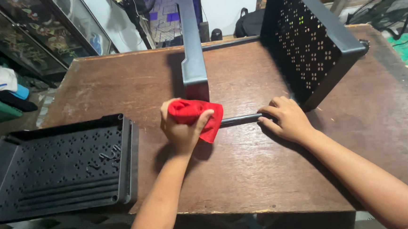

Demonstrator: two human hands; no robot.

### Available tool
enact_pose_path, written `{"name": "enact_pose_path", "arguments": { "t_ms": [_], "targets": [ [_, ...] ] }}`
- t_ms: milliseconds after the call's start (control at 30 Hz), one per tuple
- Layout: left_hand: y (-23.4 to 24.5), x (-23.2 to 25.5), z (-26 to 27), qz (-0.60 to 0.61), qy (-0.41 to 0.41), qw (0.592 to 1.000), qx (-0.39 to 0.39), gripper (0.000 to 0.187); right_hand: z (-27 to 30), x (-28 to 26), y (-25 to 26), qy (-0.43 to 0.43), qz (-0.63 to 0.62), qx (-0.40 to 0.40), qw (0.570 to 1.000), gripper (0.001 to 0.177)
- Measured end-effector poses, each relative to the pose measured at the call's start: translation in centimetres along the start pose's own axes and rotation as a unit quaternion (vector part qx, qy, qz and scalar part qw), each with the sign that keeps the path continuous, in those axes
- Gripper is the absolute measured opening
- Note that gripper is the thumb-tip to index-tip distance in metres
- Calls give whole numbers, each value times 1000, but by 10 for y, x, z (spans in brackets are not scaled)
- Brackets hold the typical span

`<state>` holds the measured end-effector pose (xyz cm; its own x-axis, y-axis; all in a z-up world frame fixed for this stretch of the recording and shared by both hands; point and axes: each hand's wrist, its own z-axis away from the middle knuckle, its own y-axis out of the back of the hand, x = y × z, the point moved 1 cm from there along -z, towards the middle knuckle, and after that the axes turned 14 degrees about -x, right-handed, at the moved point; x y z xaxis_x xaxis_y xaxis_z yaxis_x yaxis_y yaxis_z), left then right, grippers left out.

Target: The person assembles a multi-tiered plastic tray unit by inserting rods into slots on perforated trays and securing them with clips. They then wipe the rods and trays with a red cloth.

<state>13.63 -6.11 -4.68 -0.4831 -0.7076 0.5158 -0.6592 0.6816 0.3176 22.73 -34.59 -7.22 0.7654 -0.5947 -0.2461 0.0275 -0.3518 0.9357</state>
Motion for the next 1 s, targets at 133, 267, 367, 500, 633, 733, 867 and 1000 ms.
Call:
{"name": "enact_pose_path", "arguments": {
  "t_ms": [133,267,367,500,633,733,867,1000],
  "targets": [
    [-14,-20,0,-4,107,988,-111,73,0,0,-3,0,3,18,1000,29],
    [-20,-35,-1,88,192,944,-253,66,0,5,-5,5,-6,26,1000,26],
    [-20,-37,0,99,186,945,-252,64,2,9,-7,19,-11,36,999,24],
    [-16,-36,-1,32,144,965,-218,70,2,11,-11,2,-17,21,1000,23],
    [-9,-15,0,-39,3,998,-42,68,3,9,-12,-4,-16,29,999,24],
    [2,3,5,-21,-148,989,-5,50,2,7,-12,4,-18,36,999,24],
    [-12,21,12,-41,-240,947,-209,39,2,10,-15,-8,-4,35,999,24],
    [-35,30,25,-123,-161,925,-322,49,4,11,-12,-16,-13,22,1000,23]
  ]
}}
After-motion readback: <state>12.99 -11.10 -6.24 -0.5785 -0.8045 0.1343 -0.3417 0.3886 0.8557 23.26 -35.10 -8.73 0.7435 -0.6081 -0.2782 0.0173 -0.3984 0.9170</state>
